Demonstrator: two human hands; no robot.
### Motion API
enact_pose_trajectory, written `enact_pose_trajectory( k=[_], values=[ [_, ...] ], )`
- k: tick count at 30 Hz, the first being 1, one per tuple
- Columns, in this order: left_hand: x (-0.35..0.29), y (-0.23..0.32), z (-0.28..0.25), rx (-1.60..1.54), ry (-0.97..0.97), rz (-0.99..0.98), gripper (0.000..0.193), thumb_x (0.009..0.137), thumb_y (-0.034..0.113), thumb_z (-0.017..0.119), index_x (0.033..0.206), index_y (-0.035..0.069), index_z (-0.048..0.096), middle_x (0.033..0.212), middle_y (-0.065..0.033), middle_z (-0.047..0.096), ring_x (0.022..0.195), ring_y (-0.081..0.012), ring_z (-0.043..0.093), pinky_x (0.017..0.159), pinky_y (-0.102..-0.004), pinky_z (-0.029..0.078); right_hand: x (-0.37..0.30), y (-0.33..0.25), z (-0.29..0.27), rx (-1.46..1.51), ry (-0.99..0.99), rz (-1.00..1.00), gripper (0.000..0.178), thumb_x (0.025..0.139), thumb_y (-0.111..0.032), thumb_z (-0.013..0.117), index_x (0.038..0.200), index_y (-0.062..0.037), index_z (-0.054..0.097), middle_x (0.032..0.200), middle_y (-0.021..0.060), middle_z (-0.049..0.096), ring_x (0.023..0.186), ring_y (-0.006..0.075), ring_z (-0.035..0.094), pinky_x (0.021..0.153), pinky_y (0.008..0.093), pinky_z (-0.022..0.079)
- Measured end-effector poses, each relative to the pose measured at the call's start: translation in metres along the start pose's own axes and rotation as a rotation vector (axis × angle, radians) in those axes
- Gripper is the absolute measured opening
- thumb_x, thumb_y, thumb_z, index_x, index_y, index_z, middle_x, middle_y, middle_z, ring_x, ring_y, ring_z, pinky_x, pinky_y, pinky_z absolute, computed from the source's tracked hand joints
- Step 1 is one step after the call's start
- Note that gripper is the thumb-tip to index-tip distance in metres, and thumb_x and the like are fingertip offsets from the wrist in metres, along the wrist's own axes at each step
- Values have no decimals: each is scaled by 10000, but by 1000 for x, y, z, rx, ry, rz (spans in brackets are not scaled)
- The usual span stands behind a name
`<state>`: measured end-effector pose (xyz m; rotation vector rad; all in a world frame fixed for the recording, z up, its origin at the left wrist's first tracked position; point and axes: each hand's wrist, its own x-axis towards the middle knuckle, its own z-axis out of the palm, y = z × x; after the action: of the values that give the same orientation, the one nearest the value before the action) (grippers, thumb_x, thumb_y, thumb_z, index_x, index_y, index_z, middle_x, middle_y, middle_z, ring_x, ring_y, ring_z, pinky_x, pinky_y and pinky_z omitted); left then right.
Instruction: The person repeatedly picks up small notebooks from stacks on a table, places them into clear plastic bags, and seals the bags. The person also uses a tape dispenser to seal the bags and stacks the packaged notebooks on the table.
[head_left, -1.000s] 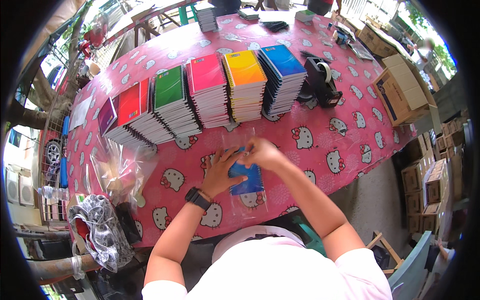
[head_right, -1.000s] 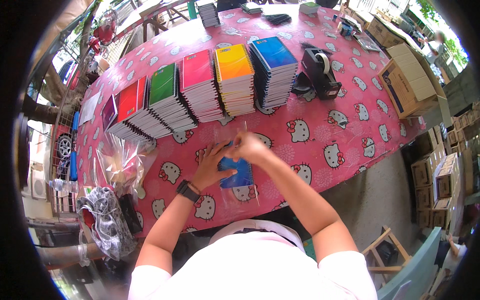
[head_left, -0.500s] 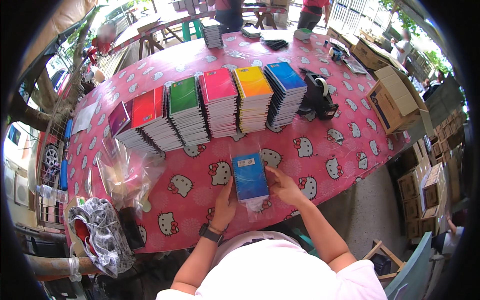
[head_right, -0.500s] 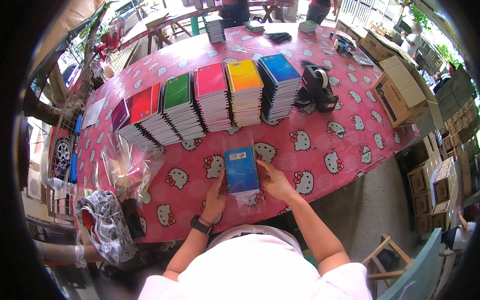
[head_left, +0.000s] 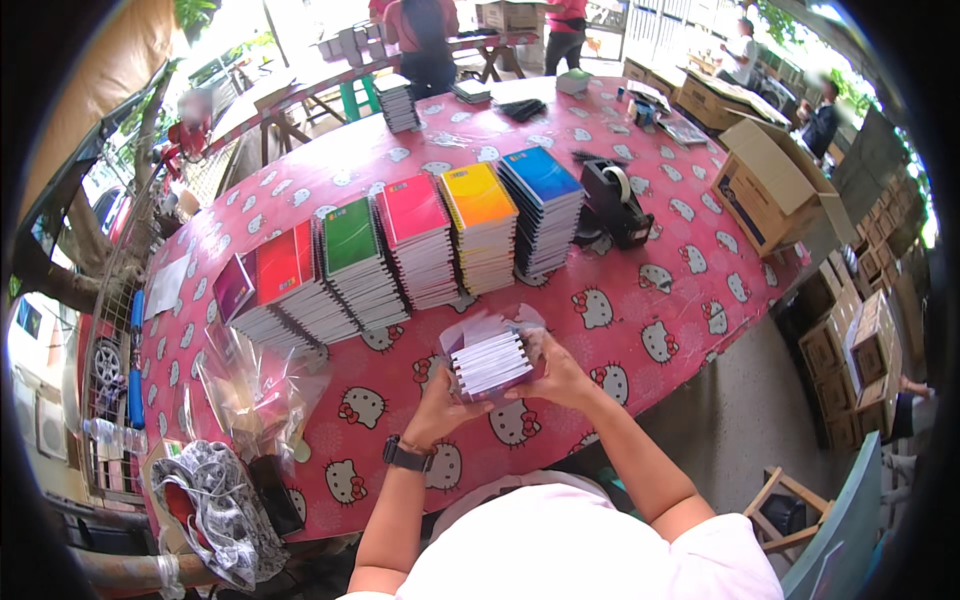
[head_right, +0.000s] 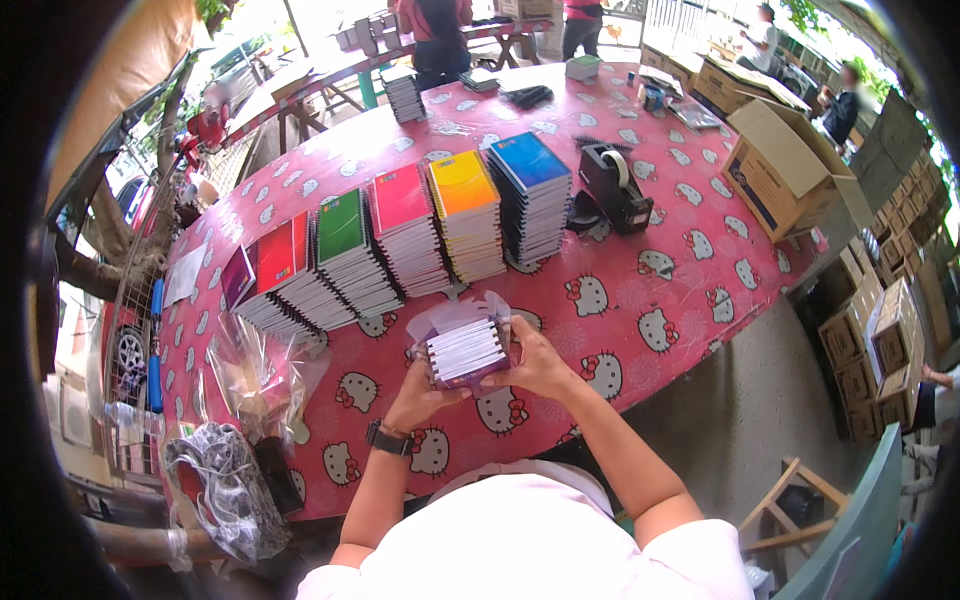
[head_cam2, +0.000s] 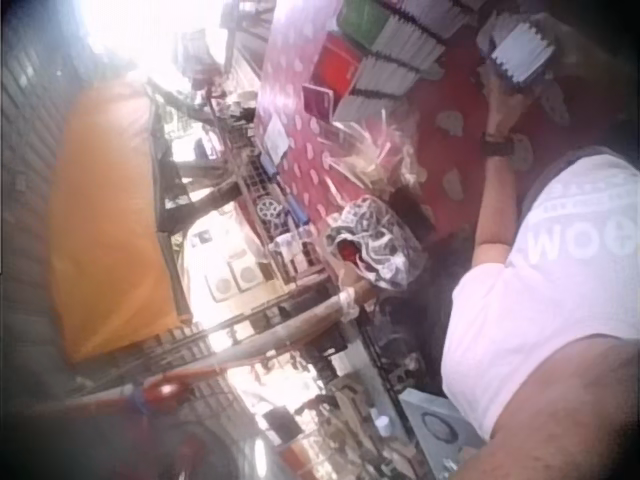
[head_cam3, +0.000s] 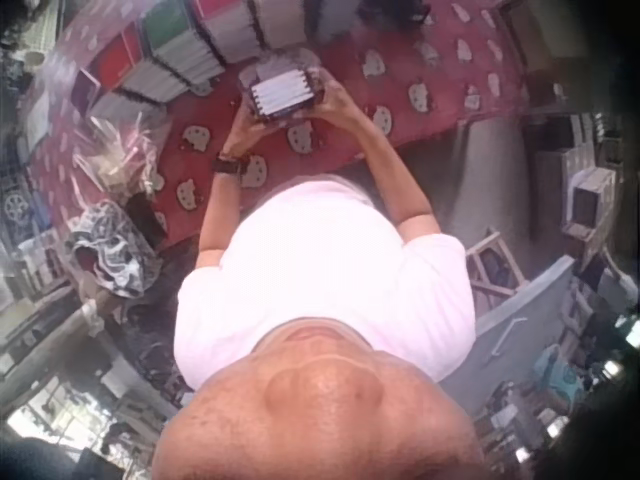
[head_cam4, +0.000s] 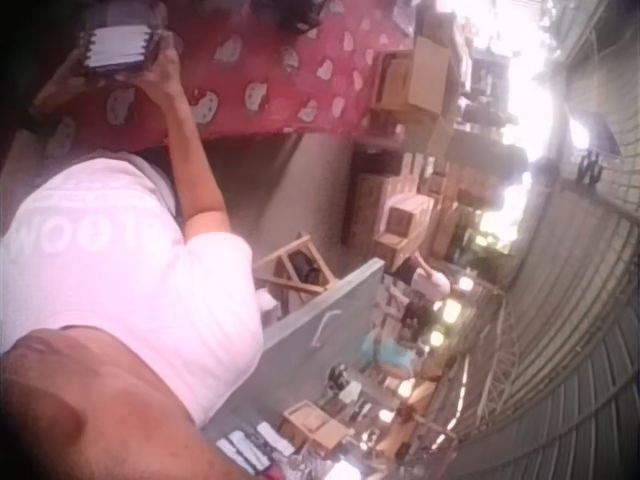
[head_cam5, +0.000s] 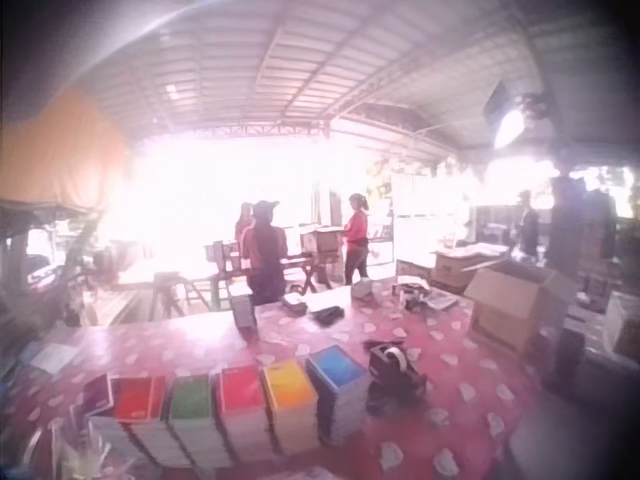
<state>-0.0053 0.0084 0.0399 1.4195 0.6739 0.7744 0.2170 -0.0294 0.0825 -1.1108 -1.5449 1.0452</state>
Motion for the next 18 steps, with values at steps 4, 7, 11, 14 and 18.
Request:
enact_pose_trajectory(
  k=[4, 7, 11, 14, 18],
  values=[
    [-6, 24, 39, -73, 187, 204, 835, 593, 1, 795, 1293, 14, 341, 1173, -78, 532, 1100, -168, 512, 953, -329, 424, -7, 5, 11, 188, -151, -15, 970, 629, -185, 837, 1358, 32, 234, 1323, 165, 389, 1235, 241, 392, 1049, 352, 310],
    [-11, 1, 41, -42, 218, 116, 868, 586, 17, 803, 1309, 26, 323, 1205, -87, 513, 1110, -188, 514, 954, -341, 429, -20, 18, 24, 32, -72, -8, 1080, 676, -251, 816, 1405, 49, 77, 1379, 211, 304, 1290, 270, 316, 1084, 367, 252],
    [-1, 2, 34, 415, 167, 420, 985, 611, 113, 803, 1371, 24, 183, 1233, -132, 453, 1127, -233, 490, 957, -375, 414, -24, 42, 25, 51, -21, -31, 1022, 686, -248, 809, 1408, 20, 137, 1356, 179, 334, 1278, 258, 322, 1084, 362, 240],
    [-5, 13, 45, 74, 291, 176, 970, 607, 182, 818, 1359, 21, 227, 1218, -137, 469, 1110, -248, 507, 955, -384, 411, -14, 32, 35, 21, 68, -130, 978, 697, -233, 805, 1408, -11, 172, 1330, 137, 369, 1256, 233, 342, 1073, 343, 248],
    [-4, -2, 35, -5, 241, 87, 948, 613, 148, 778, 1378, 15, 234, 1264, -129, 449, 1155, -257, 484, 980, -380, 390, -16, 34, 30, 179, -3, -61, 879, 789, -231, 734, 1414, -16, 154, 1346, 132, 336, 1265, 225, 317, 1063, 356, 241]
  ],
)
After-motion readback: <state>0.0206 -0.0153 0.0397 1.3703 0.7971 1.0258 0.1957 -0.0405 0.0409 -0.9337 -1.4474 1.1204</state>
